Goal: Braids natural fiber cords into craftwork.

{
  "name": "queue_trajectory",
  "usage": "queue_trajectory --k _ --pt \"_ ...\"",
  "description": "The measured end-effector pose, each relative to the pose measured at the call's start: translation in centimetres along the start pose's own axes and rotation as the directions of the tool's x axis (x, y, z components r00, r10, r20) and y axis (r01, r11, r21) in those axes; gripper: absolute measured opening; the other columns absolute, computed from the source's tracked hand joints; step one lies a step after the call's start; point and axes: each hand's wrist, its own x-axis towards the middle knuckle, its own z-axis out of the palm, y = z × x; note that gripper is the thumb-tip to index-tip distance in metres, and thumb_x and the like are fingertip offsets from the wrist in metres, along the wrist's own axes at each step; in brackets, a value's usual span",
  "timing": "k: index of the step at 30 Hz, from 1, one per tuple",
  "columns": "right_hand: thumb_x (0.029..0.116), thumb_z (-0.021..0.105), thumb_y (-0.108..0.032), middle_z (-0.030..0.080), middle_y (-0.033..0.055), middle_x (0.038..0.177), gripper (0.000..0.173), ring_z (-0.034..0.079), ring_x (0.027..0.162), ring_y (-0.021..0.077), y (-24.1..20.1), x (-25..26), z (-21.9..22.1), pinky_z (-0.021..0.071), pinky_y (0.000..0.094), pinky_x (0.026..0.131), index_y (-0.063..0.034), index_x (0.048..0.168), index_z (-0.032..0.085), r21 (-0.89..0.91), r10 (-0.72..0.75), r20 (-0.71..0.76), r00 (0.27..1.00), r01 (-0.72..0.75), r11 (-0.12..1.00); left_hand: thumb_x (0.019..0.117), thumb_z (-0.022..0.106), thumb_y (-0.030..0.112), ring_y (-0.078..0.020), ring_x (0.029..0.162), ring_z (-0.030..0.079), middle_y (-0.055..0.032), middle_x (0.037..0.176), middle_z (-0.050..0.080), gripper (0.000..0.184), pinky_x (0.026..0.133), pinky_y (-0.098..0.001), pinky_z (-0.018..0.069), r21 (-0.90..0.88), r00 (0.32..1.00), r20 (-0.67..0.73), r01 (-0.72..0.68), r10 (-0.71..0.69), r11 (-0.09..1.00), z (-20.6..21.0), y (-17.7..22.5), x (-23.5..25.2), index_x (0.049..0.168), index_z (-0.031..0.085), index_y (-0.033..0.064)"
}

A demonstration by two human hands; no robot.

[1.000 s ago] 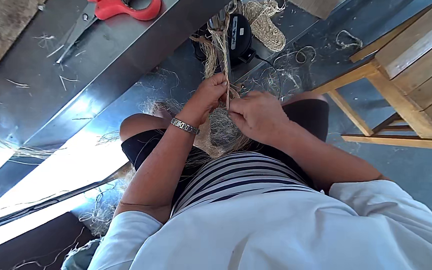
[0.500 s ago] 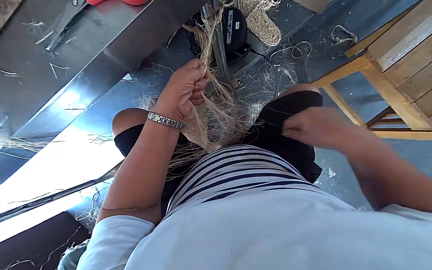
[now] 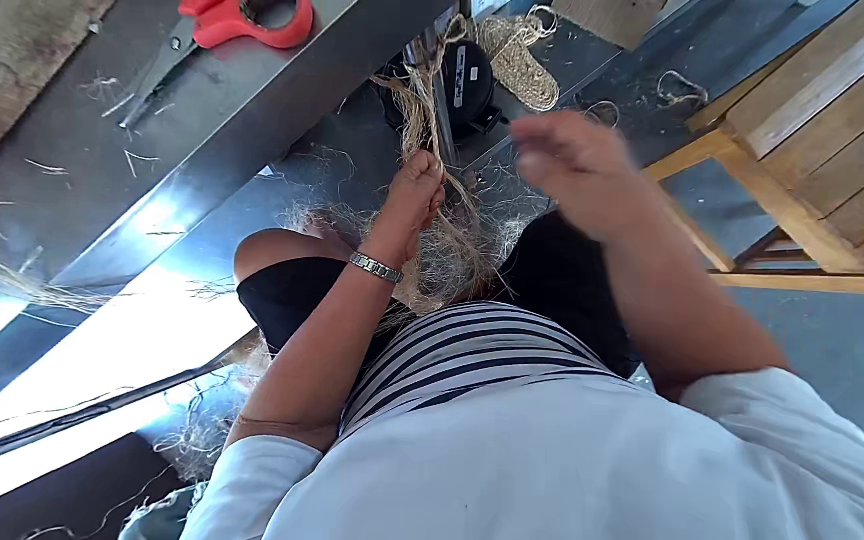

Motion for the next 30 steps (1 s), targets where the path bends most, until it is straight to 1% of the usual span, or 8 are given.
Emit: queue_trajectory --k 2,4,8,17,20,24,27,30 --pt "0.1034 0.055 -0.020 0.060 0.0168 0.136 0.050 0.064 0.112 0.0166 0.2 3.0 4.1 0.0539 0.0335 0.095 0.0023 0.147 0.046 0.145 0.173 0.172 0.970 -0.198 0.969 0.1100 0.038 0.012 0.0007 0.044 0.032 0.0076 0.059 0.041 0.019 0.041 -0.0136 0.0254 0.004 1.000 -0.019 -0.014 0.014 1.000 0.2 0.0 0.1 0.092 0.046 0.0139" --pt "0.1071 0.050 -0.016 0.066 0.0109 0.115 0.044 0.066 0.090 0.0115 1.0 4.8 6.6 0.0554 0.0282 0.078 -0.0017 0.148 0.042 0.300 0.323 0.297 0.899 -0.409 0.862 0.1104 0.038 0.012 0.0007 0.045 0.034 0.0068 0.061 0.044 0.018 0.042 -0.0137 0.0271 0.013 0.999 -0.033 -0.042 0.042 0.999 0.0 -0.2 0.0 0.095 0.048 0.0119" --pt "0.1065 0.051 -0.010 0.054 -0.0045 0.075 0.015 0.042 0.052 -0.0002 2.1 5.7 6.8 0.0340 0.0144 0.046 -0.0039 0.116 0.060 0.432 0.364 0.317 0.875 -0.476 0.766 0.1102 0.036 0.011 0.0005 0.046 0.035 0.0065 0.062 0.044 0.019 0.043 -0.0136 0.0268 0.008 0.999 -0.017 -0.041 0.041 0.999 -0.9 -0.8 -0.1 0.095 0.048 0.0111" --pt "0.0952 0.068 -0.005 0.065 -0.0053 0.078 0.003 0.052 0.061 -0.0034 2.6 7.2 6.1 0.0394 0.0140 0.054 -0.0050 0.093 0.071 0.295 0.274 0.197 0.941 -0.323 0.899 0.1109 0.036 0.013 0.0017 0.042 0.032 0.0055 0.064 0.053 0.021 0.038 -0.0126 0.0236 -0.066 0.996 0.076 0.058 -0.053 0.996 -1.7 -0.6 0.1 0.093 0.049 0.0133" --pt "0.0928 0.071 -0.003 0.065 -0.0047 0.078 0.003 0.058 0.068 -0.0013 2.5 7.5 6.4 0.0476 0.0161 0.064 -0.0049 0.091 0.069 0.284 0.269 0.179 0.946 -0.311 0.907 0.1093 0.043 0.014 0.0005 0.053 0.037 0.0048 0.076 0.053 0.020 0.049 -0.0156 0.0305 0.264 0.997 0.003 -0.076 0.078 0.961 -2.1 -0.6 0.6 0.096 0.056 0.0077" --pt "0.0915 0.073 -0.005 0.062 -0.0027 0.076 0.006 0.057 0.070 0.0010 2.4 7.6 6.7 0.0502 0.0186 0.069 -0.0037 0.089 0.067 0.241 0.253 0.180 0.951 -0.292 0.926 0.1089 0.041 0.021 -0.0246 0.096 0.060 -0.0138 0.103 0.062 0.031 0.085 -0.0493 0.0463 0.678 0.983 0.022 -0.149 0.183 0.720 -3.4 0.4 0.6 0.103 0.064 0.0015" --pt "0.0925 0.073 -0.010 0.058 -0.0025 0.072 0.012 0.053 0.063 0.0014 2.1 7.4 7.3 0.0458 0.0194 0.062 -0.0035 0.086 0.066 0.125 0.205 0.126 0.971 -0.220 0.967 0.1104 0.038 0.024 -0.0284 0.089 0.058 -0.0137 0.093 0.060 0.033 0.078 -0.0531 0.0444 0.766 0.985 -0.014 -0.099 0.170 0.635 -3.2 1.6 -0.2 0.098 0.060 0.0026" --pt "0.0947 0.066 -0.018 0.058 0.0018 0.071 0.018 0.054 0.063 0.0114 1.0 6.5 9.0 0.0453 0.0343 0.062 -0.0052 0.082 0.063 -0.083 0.184 -0.039 0.982 -0.187 0.979 0.1098 0.039 0.021 -0.0319 0.087 0.061 -0.0162 0.091 0.061 0.032 0.076 -0.0545 0.0461 0.821 0.976 -0.075 -0.057 0.207 0.568 -2.0 2.2 -1.2 0.097 0.060 0.0010"
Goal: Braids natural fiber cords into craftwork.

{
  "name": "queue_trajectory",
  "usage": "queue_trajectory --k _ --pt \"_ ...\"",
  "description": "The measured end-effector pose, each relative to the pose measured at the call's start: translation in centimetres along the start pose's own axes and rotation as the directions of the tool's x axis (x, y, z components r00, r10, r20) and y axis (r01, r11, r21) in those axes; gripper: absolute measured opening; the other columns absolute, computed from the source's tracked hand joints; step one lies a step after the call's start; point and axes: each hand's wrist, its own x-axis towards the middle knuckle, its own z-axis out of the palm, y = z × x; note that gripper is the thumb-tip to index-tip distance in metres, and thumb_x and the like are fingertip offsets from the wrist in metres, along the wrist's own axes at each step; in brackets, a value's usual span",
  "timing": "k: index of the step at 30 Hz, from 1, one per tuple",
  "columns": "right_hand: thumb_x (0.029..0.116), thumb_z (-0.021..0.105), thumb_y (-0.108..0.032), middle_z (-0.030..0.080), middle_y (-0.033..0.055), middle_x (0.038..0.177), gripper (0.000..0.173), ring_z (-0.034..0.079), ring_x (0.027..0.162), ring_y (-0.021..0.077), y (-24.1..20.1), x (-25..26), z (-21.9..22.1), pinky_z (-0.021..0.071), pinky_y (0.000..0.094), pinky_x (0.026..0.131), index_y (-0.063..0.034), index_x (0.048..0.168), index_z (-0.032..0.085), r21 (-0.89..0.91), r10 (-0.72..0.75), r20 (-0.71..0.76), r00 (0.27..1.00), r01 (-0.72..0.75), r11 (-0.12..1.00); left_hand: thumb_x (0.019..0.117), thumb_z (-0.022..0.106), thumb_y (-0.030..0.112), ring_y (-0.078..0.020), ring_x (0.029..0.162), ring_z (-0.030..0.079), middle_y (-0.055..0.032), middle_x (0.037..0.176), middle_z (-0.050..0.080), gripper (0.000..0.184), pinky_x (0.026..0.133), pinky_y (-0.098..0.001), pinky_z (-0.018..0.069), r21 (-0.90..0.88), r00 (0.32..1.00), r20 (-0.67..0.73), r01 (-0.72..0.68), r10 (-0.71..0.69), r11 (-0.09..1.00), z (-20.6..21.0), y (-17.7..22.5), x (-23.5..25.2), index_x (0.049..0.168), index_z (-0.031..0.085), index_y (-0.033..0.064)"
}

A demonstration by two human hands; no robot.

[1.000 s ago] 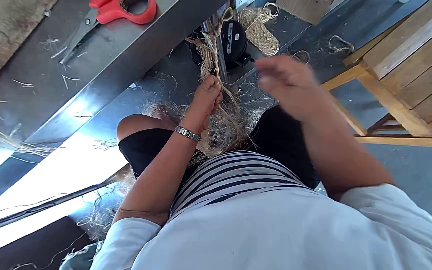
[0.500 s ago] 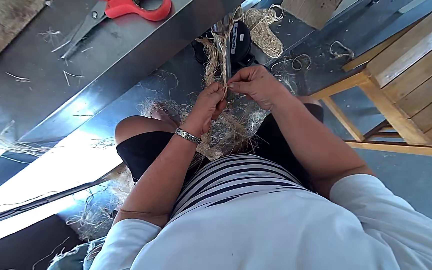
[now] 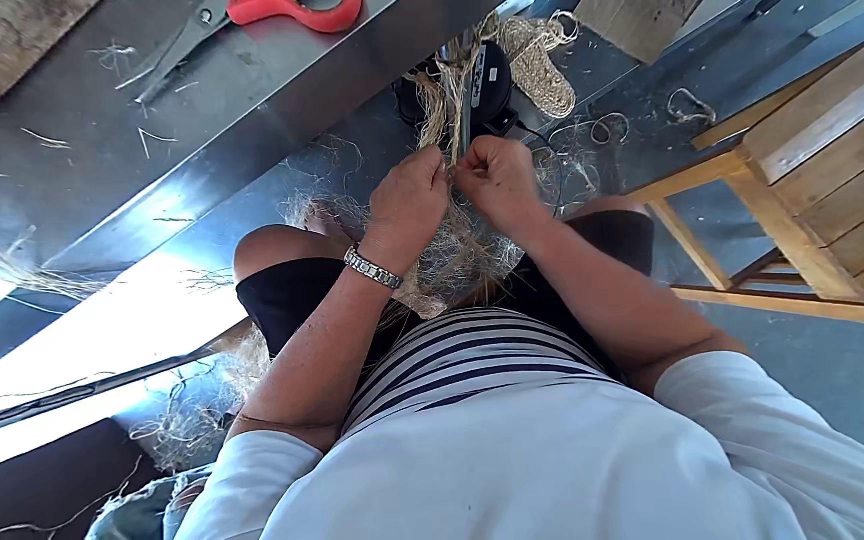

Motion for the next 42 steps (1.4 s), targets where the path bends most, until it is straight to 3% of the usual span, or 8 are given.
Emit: queue_trajectory --k 7,10,14,29,35,37,39,42 --pt "0.0931 0.067 -0.011 0.058 -0.0008 0.069 0.014 0.051 0.059 0.0038 0.6 -0.9 2.3 0.0430 0.0228 0.058 -0.0042 0.080 0.064 0.275 0.145 -0.139 0.980 -0.102 0.956 0.1093 0.040 0.017 -0.0312 0.110 0.061 -0.0207 0.119 0.061 0.032 0.094 -0.0479 0.0492 -0.161 0.986 -0.117 -0.133 0.115 0.978 3.2 -2.1 -0.4 0.109 0.064 -0.0041" --pt "0.0933 0.067 -0.008 0.061 -0.0009 0.069 0.012 0.054 0.061 0.0025 0.8 -1.0 2.6 0.0459 0.0211 0.060 -0.0032 0.082 0.066 0.375 0.188 -0.133 0.973 -0.126 0.918 0.1112 0.037 0.020 -0.0325 0.096 0.065 -0.0203 0.103 0.064 0.032 0.085 -0.0518 0.0506 -0.120 0.995 -0.065 -0.085 0.078 0.989 3.6 -1.7 -0.8 0.109 0.058 -0.0036" --pt "0.0921 0.069 -0.010 0.058 -0.0020 0.068 0.012 0.052 0.061 0.0032 1.1 -0.9 2.6 0.0433 0.0225 0.060 -0.0049 0.082 0.067 0.409 0.219 -0.123 0.968 -0.152 0.900 0.1094 0.039 0.018 -0.0396 0.109 0.063 -0.0225 0.113 0.064 0.030 0.088 -0.0612 0.0457 0.096 0.993 -0.102 -0.053 0.063 0.994 3.5 -0.6 -1.5 0.109 0.061 -0.0030" --pt "0.0985 0.064 -0.008 0.050 -0.0059 0.062 0.014 0.036 0.044 -0.0002 2.1 -0.9 2.6 0.0291 0.0156 0.041 -0.0080 0.085 0.063 0.736 0.252 0.110 0.962 -0.249 0.630 0.1035 0.047 0.019 -0.0390 0.103 0.060 -0.0207 0.105 0.059 0.029 0.082 -0.0553 0.0465 0.160 0.967 -0.213 -0.110 0.143 0.981 4.7 -1.5 -1.8 0.104 0.068 -0.0001" --pt "0.1012 0.058 -0.006 0.055 -0.0046 0.066 0.007 0.036 0.044 -0.0015 2.0 -0.7 1.6 0.0280 0.0141 0.040 -0.0066 0.095 0.061 0.706 0.249 0.277 0.928 -0.372 0.602 0.1051 0.048 0.015 -0.0227 0.099 0.056 -0.0149 0.108 0.057 0.029 0.087 -0.0376 0.0468 -0.208 0.998 -0.027 -0.057 0.052 0.976 3.8 -2.4 -1.4 0.108 0.071 -0.0018" --pt "0.1038 0.055 -0.007 0.055 -0.0043 0.069 0.006 0.036 0.046 -0.0011 2.2 -0.6 1.3 0.0284 0.0137 0.041 -0.0078 0.098 0.058 0.674 0.219 0.319 0.922 -0.383 0.631 0.1042 0.045 0.010 -0.0105 0.089 0.055 -0.0056 0.101 0.059 0.026 0.082 -0.0284 0.0470 -0.517 0.997 0.073 0.067 -0.034 0.853 2.7 -2.7 -1.8 0.109 0.068 -0.0010" --pt "0.1060 0.052 -0.009 0.056 -0.0033 0.075 0.007 0.038 0.048 -0.0006 2.2 -0.7 0.9 0.0296 0.0135 0.042 -0.0088 0.101 0.056 0.650 0.213 0.358 0.909 -0.406 0.642 0.1037 0.040 0.008 -0.0039 0.069 0.056 0.0059 0.078 0.056 0.025 0.072 -0.0240 0.0528 -0.749 0.987 0.151 0.146 -0.049 0.646 1.2 -3.2 -2.6 0.108 0.064 0.0063" --pt "0.1087 0.046 -0.011 0.069 0.0003 0.088 0.009 0.043 0.048 -0.0013 2.0 -0.9 0.0 0.0321 0.0130 0.043 -0.0094 0.105 0.053 0.650 0.218 0.435 0.874 -0.472 0.595 0.1006 0.041 0.007 -0.0026 0.056 0.051 0.0095 0.071 0.053 0.025 0.060 -0.0227 0.0546 -0.832 0.971 0.231 0.164 0.062 0.531 -2.7 -4.5 -5.5 0.113 0.061 0.0151"
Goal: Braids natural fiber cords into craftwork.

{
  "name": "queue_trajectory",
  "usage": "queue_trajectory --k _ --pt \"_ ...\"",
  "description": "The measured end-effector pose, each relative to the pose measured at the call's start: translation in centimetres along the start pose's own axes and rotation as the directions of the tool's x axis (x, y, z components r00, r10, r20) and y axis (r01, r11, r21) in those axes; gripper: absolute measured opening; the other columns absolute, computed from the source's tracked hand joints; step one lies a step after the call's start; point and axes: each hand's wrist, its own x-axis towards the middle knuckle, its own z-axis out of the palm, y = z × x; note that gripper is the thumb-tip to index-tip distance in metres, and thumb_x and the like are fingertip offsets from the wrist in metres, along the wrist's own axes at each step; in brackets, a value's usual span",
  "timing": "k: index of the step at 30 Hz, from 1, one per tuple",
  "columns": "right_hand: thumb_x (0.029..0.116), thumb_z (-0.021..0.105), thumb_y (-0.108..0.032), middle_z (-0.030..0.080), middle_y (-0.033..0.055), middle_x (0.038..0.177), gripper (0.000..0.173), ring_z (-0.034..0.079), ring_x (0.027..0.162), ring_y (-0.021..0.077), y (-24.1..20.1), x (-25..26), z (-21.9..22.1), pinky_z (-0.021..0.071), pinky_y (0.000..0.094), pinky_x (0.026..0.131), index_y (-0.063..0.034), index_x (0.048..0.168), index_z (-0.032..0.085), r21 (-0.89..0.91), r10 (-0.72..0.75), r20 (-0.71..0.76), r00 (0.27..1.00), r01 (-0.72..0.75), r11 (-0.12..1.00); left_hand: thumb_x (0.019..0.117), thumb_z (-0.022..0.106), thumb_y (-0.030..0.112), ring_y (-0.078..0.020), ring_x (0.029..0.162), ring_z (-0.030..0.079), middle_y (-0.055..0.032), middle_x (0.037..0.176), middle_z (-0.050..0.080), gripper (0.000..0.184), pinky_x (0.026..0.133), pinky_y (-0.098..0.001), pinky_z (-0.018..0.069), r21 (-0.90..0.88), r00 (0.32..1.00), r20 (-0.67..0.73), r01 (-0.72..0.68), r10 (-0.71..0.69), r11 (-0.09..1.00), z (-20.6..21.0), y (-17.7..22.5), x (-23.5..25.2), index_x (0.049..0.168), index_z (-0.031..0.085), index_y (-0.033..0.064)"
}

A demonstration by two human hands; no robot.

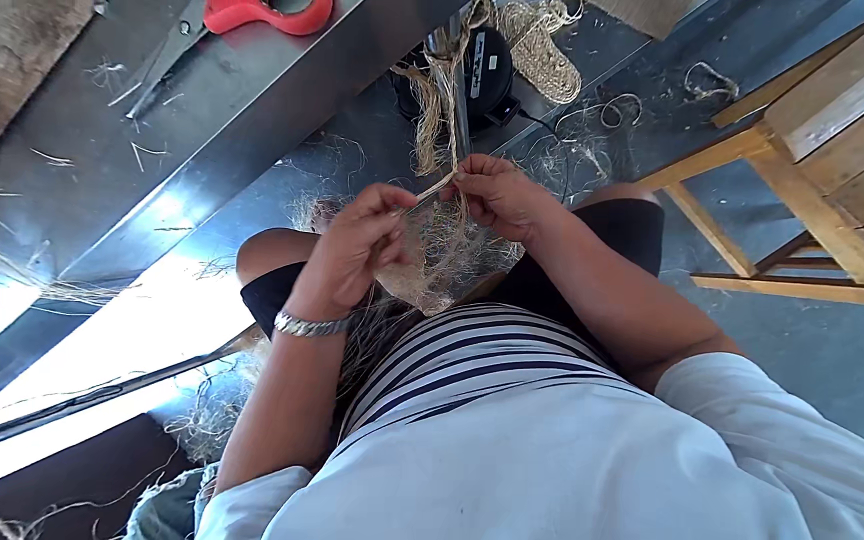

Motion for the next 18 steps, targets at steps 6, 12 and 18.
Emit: queue_trajectory --k 6,12,18 --pt "0.1073 0.048 -0.009 0.056 -0.0033 0.069 0.007 0.039 0.045 -0.0014 -0.4 -0.4 -1.1 0.0300 0.0122 0.040 -0.0098 0.103 0.053 -0.017 0.012 0.011 1.000 -0.011 1.000 0.1013 0.046 0.013 0.0050 0.048 0.040 0.0141 0.066 0.051 0.028 0.045 -0.0104 0.0339 0.254 0.965 -0.263 0.050 0.019 0.966 -7.1 2.8 -12.0 0.114 0.068 0.0237" --pt "0.1055 0.054 -0.011 0.058 -0.0026 0.069 0.007 0.042 0.050 0.0006 -0.6 -0.4 -2.1 0.0305 0.0158 0.046 -0.0059 0.102 0.057 -0.300 -0.094 -0.071 0.993 0.069 0.951 0.1045 0.041 0.028 -0.0457 0.109 0.060 -0.0288 0.117 0.063 0.042 0.087 -0.0703 0.0426 0.751 0.745 -0.650 0.598 0.152 0.281 -10.5 4.8 -18.4 0.130 0.064 0.0035" --pt "0.1044 0.056 -0.010 0.057 -0.0038 0.068 0.008 0.045 0.052 -0.0003 -0.4 -1.0 -1.7 0.0347 0.0145 0.049 -0.0034 0.102 0.059 -0.339 -0.152 -0.097 0.984 0.111 0.934 0.1071 0.038 0.018 -0.0260 0.107 0.063 -0.0223 0.111 0.068 0.039 0.096 -0.0431 0.0496 0.930 0.870 0.061 -0.228 0.490 0.288 0.8 7.5 -7.6 0.116 0.067 -0.0068"
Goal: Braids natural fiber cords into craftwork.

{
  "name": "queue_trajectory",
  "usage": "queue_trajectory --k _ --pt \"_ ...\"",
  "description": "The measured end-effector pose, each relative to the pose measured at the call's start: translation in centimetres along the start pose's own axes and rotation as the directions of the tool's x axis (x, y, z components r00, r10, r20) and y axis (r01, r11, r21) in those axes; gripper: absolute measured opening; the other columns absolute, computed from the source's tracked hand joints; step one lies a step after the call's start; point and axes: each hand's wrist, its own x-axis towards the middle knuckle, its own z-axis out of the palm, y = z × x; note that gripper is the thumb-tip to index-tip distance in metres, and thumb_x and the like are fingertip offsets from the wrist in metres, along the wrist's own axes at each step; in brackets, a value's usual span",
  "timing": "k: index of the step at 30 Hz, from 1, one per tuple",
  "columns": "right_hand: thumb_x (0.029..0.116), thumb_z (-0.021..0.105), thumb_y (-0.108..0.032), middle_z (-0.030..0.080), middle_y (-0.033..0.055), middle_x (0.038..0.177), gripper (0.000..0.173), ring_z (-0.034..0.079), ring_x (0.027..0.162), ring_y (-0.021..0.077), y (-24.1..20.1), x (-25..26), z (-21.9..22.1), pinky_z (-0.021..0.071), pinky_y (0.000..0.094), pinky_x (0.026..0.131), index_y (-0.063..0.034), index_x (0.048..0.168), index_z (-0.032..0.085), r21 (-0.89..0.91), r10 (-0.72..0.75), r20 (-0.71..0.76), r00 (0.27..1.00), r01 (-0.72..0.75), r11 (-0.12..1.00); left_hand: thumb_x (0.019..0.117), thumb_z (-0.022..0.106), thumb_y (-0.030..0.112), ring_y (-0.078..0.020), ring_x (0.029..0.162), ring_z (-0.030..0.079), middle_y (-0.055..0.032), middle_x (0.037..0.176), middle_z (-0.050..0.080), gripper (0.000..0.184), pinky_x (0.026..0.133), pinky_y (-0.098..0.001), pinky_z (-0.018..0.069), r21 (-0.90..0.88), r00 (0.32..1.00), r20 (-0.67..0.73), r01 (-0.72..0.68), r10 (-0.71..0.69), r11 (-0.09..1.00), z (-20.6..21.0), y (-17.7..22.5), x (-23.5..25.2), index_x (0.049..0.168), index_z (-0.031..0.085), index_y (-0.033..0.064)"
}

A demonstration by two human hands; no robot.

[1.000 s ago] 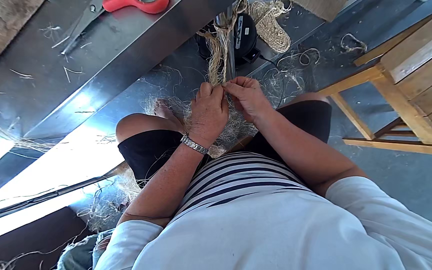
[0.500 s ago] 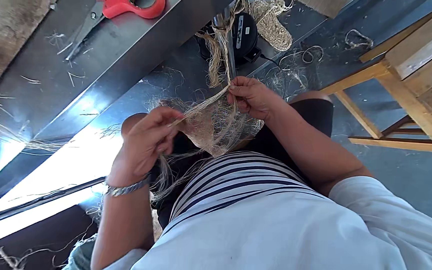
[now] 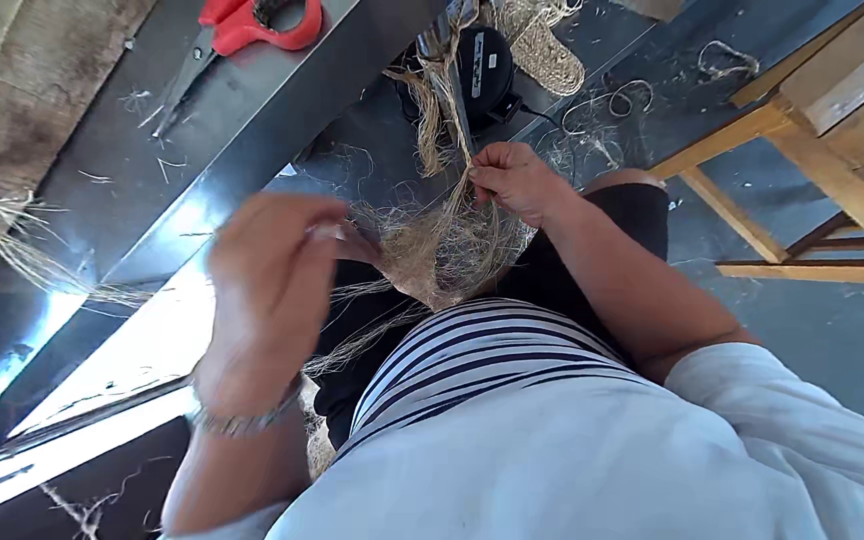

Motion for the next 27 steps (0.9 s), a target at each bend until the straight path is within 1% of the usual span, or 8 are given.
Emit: queue_trajectory --k 2,4,8,11,14,20,23,27 --pt "0.1034 0.056 -0.008 0.057 -0.0033 0.070 0.006 0.049 0.057 0.0011 -0.2 -0.3 0.1 0.0411 0.0162 0.056 -0.0027 0.102 0.059 -0.045 -0.029 -0.005 1.000 0.029 0.999 0.1076 0.036 0.020 -0.0289 0.117 0.062 -0.0202 0.122 0.066 0.041 0.100 -0.0506 0.0482 -0.065 0.974 0.216 0.079 -0.064 0.995 4.6 -0.1 5.4 0.124 0.066 -0.0015" --pt "0.1016 0.056 -0.006 0.057 -0.0017 0.071 0.006 0.052 0.060 0.0029 -0.3 -0.5 0.1 0.0455 0.0189 0.060 -0.0008 0.101 0.059 -0.090 -0.063 -0.018 0.998 0.061 0.994 0.1091 0.038 0.021 -0.0309 0.125 0.058 -0.0208 0.132 0.062 0.039 0.104 -0.0543 0.0444 -0.157 0.875 0.432 0.311 -0.219 0.937 9.5 -0.7 9.7 0.132 0.061 -0.0002" --pt "0.0998 0.061 -0.010 0.061 0.0034 0.077 0.011 0.057 0.065 0.0086 -0.2 -0.5 -0.1 0.0497 0.0287 0.066 0.0003 0.102 0.061 -0.237 -0.073 -0.051 0.996 0.059 0.970 0.1097 0.040 0.022 -0.0185 0.092 0.058 -0.0145 0.105 0.061 0.030 0.083 -0.0393 0.0481 -0.385 0.800 0.527 0.526 -0.287 0.758 16.1 -1.4 12.2 0.122 0.055 -0.0011" --pt "0.0985 0.061 -0.011 0.062 0.0049 0.076 0.012 0.058 0.065 0.0112 0.3 -0.2 -0.2 0.0497 0.0327 0.066 0.0007 0.101 0.063 -0.315 -0.094 -0.052 0.994 0.073 0.946 0.1101 0.040 0.021 -0.0176 0.073 0.055 -0.0110 0.092 0.056 0.025 0.066 -0.0375 0.0486 -0.364 0.765 0.549 0.583 -0.338 0.727 17.1 -1.2 12.2 0.118 0.053 0.0014" --pt "0.1000 0.062 -0.011 0.060 0.0024 0.075 0.011 0.057 0.064 0.0076 0.7 0.1 -0.4 0.0497 0.0276 0.065 -0.0004 0.098 0.063 -0.286 -0.114 -0.011 0.993 0.106 0.952 0.1095 0.044 0.021 -0.0122 0.062 0.040 -0.0037 0.079 0.045 0.020 0.059 -0.0317 0.0361 -0.330 0.784 0.516 0.554 -0.346 0.764 17.2 -1.7 12.1 0.103 0.053 0.0047" --pt "0.0974 0.065 -0.010 0.063 -0.0006 0.074 0.008 0.058 0.063 0.0032 1.6 0.7 -1.2 0.0501 0.0221 0.064 -0.0013 0.099 0.065 -0.196 -0.163 0.045 0.986 0.169 0.966 0.1085 0.046 0.016 -0.0021 0.056 0.035 0.0031 0.074 0.043 0.018 0.052 -0.0186 0.0293 -0.477 0.799 0.560 0.527 -0.218 0.704 16.4 -3.0 11.9 0.092 0.049 0.0088" --pt "0.0987 0.065 -0.012 0.065 -0.0014 0.079 0.011 0.060 0.069 0.0016 1.9 0.9 -1.8 0.0521 0.0212 0.070 -0.0015 0.099 0.068 -0.189 -0.221 0.068 0.973 0.230 0.955 0.1085 0.046 0.015 -0.0016 0.063 0.038 0.0038 0.077 0.043 0.018 0.059 -0.0193 0.0316 -0.475 0.811 0.555 0.492 -0.185 0.730 16.2 -3.3 11.9 0.092 0.049 0.0087" --pt "0.1031 0.058 -0.015 0.059 -0.0029 0.077 0.018 0.053 0.068 0.0010 0.8 0.2 -3.0 0.0458 0.0209 0.067 -0.0041 0.093 0.068 -0.337 -0.189 0.061 0.980 0.199 0.920 0.1083 0.046 0.015 -0.0080 0.078 0.046 -0.0019 0.086 0.048 0.020 0.074 -0.0292 0.0395 -0.429 0.853 0.500 0.393 -0.149 0.814 16.7 -3.7 11.7 0.093 0.053 0.0041"
